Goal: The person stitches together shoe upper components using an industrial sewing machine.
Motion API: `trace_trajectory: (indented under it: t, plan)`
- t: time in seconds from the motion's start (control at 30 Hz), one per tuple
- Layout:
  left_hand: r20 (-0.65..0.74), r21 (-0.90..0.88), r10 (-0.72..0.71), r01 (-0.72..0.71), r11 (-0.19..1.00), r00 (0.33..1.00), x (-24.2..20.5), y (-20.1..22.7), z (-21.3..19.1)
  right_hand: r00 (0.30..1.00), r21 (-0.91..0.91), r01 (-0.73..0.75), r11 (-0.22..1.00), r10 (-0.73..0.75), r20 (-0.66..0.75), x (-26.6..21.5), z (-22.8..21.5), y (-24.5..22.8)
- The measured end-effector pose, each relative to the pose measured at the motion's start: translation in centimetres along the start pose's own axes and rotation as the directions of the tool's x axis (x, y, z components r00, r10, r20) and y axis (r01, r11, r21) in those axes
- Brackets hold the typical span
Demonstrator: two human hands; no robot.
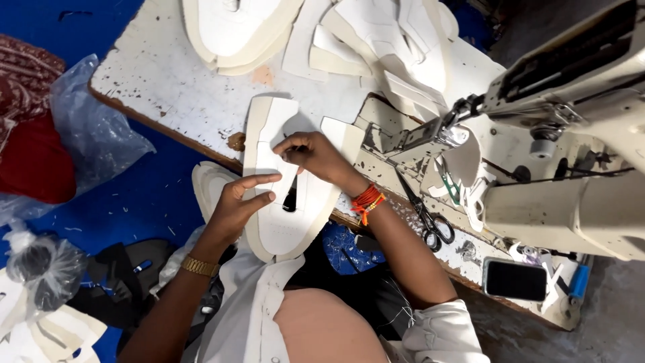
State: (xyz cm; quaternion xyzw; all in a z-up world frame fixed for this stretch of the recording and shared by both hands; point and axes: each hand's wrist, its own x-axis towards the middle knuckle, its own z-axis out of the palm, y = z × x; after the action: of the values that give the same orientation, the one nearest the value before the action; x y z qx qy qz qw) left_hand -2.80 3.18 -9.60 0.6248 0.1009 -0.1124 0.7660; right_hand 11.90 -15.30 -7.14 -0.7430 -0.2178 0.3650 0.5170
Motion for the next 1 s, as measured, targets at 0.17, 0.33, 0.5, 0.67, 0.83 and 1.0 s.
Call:
trace_trajectory:
  t: [0.17, 0.33, 0.5, 0.67, 0.83, 1.0]
  plan:
    - [0.014, -0.003, -0.026, 0.026, 1.0, 1.0, -0.6, 2.3, 0.5, 0.997, 0.001, 0.054, 0.999, -0.054, -0.053, -1.0, 0.3, -1.5]
    - [0.072, 0.114, 0.093, -0.101, 0.988, 0.993, -0.9, 4.0, 0.6, 0.985, 0.027, 0.155, 0.988, -0.153, -0.078, -2.5, 0.0, -2.7]
    - [0.182, 0.23, 0.154, -0.195, 0.954, 0.971, -0.8, 7.5, 0.9, 0.966, -0.083, 0.205, 0.975, -0.215, -0.146, -5.5, -0.8, -5.4]
    - [0.403, 0.276, -0.031, -0.09, 0.957, 0.915, 0.6, 11.5, 2.0, 0.889, -0.104, 0.228, 0.968, -0.25, -0.382, -10.3, -0.7, -8.3]
    - [0.643, 0.434, -0.044, -0.316, 0.843, 0.765, 2.4, 16.5, 4.2, 0.754, -0.143, 0.118, 0.983, -0.183, -0.631, -15.4, 0.6, -8.9]
    - [0.779, 0.513, -0.255, -0.347, 0.786, 0.573, 5.6, 19.5, 8.0, 0.564, -0.027, 0.08, 0.996, -0.067, -0.823, -18.6, 1.6, -6.9]
